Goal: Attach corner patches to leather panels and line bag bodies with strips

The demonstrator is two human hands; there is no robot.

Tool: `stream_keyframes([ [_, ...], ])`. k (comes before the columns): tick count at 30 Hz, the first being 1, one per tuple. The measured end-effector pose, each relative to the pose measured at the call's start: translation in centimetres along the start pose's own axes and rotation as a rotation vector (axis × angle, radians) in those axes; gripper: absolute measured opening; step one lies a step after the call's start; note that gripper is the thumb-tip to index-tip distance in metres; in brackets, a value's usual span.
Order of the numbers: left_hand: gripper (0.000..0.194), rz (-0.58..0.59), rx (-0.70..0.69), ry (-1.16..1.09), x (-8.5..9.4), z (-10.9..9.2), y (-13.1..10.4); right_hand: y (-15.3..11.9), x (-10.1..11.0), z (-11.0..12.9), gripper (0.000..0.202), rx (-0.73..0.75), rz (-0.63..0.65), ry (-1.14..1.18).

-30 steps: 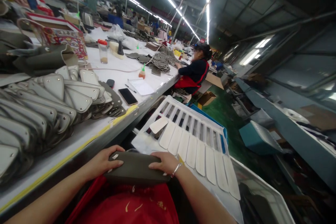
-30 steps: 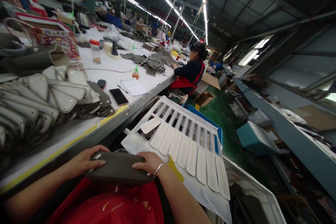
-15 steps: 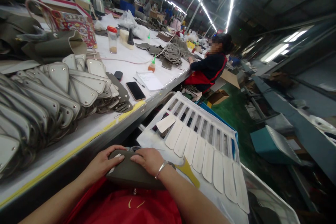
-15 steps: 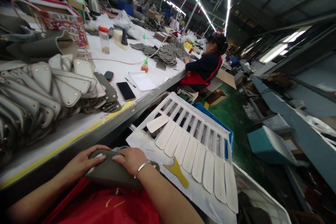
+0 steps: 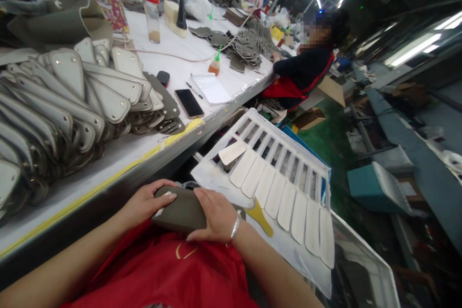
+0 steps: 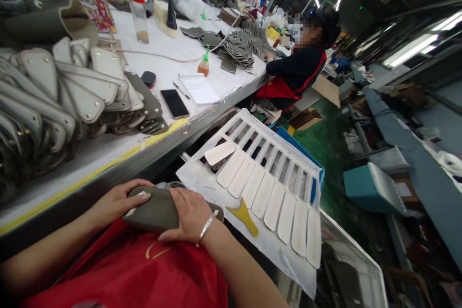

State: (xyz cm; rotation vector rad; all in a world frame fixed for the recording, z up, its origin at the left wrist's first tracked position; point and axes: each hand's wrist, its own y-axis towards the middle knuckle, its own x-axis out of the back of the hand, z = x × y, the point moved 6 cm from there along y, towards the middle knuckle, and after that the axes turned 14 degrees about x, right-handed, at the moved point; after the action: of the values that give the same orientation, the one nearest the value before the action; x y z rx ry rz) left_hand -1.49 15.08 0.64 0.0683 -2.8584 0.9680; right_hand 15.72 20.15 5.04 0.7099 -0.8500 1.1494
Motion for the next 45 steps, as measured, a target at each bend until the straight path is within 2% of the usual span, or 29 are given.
stream_keyframes([
  [5,0.046,0.005,0.015,-0.01,-0.1,-0.1,0.0,-0.9,-0.4,-0.3,0.095,-0.098,0.004,-0.018],
  [10,0.05,-0.011,0.011,0.094,0.0,0.1,-0.1,-0.8,-0.3,-0.1,0.094,-0.114,0.021,-0.018],
  [12,0.047,-0.072,-0.058,0.199,0.3,-0.2,-0.3,-1.0,0.1,0.2,0.092,-0.105,-0.012,0.003],
  [15,0.039,-0.236,-0.215,0.383,1.2,-1.2,-1.1,-1.3,0.8,0.4,0.07,-0.152,-0.116,0.015],
  [16,0.037,-0.284,-0.239,0.437,1.5,-1.5,-1.4,-1.4,1.0,0.4,0.062,-0.183,-0.152,-0.001],
  [18,0.036,-0.324,-0.188,0.532,2.0,-1.7,-1.9,-1.2,1.1,0.3,0.049,-0.237,-0.2,-0.046],
  [20,0.036,-0.294,-0.069,0.603,2.2,-1.6,-2.1,-0.7,0.8,0.3,0.049,-0.225,-0.206,-0.066],
  [22,0.036,-0.227,0.031,0.638,2.1,-1.3,-2.3,-0.1,0.3,0.5,0.062,-0.149,-0.182,-0.053],
  [26,0.042,-0.163,0.101,0.668,1.9,-1.5,-2.1,0.5,-0.4,0.6,0.089,-0.031,-0.119,-0.038],
  [29,0.043,-0.097,0.013,0.683,0.9,-2.5,-1.8,0.2,-0.6,0.3,0.094,-0.043,-0.109,-0.055],
  [33,0.04,-0.055,-0.136,0.676,-1.6,-4.1,-2.0,-0.5,-0.7,0.1,0.094,-0.083,-0.129,-0.082],
  [37,0.043,0.015,-0.151,0.452,-3.3,-5.7,-2.7,-0.9,-1.0,-0.1,0.099,-0.108,-0.132,-0.058],
  [39,0.043,-0.008,-0.166,0.442,-2.7,-6.9,-3.0,-0.8,-1.0,-0.2,0.103,-0.107,-0.133,-0.033],
  [41,0.043,-0.137,-0.162,0.554,-0.6,-7.6,-2.7,-0.8,-0.8,-0.1,0.104,-0.099,-0.128,-0.007],
  [43,0.044,-0.26,-0.085,0.674,1.9,-7.1,-2.1,-1.1,-0.5,0.2,0.1,-0.098,-0.123,0.008],
  [45,0.045,-0.278,0.004,0.748,3.3,-5.6,-1.5,-1.9,0.2,0.5,0.095,-0.111,-0.139,0.002],
])
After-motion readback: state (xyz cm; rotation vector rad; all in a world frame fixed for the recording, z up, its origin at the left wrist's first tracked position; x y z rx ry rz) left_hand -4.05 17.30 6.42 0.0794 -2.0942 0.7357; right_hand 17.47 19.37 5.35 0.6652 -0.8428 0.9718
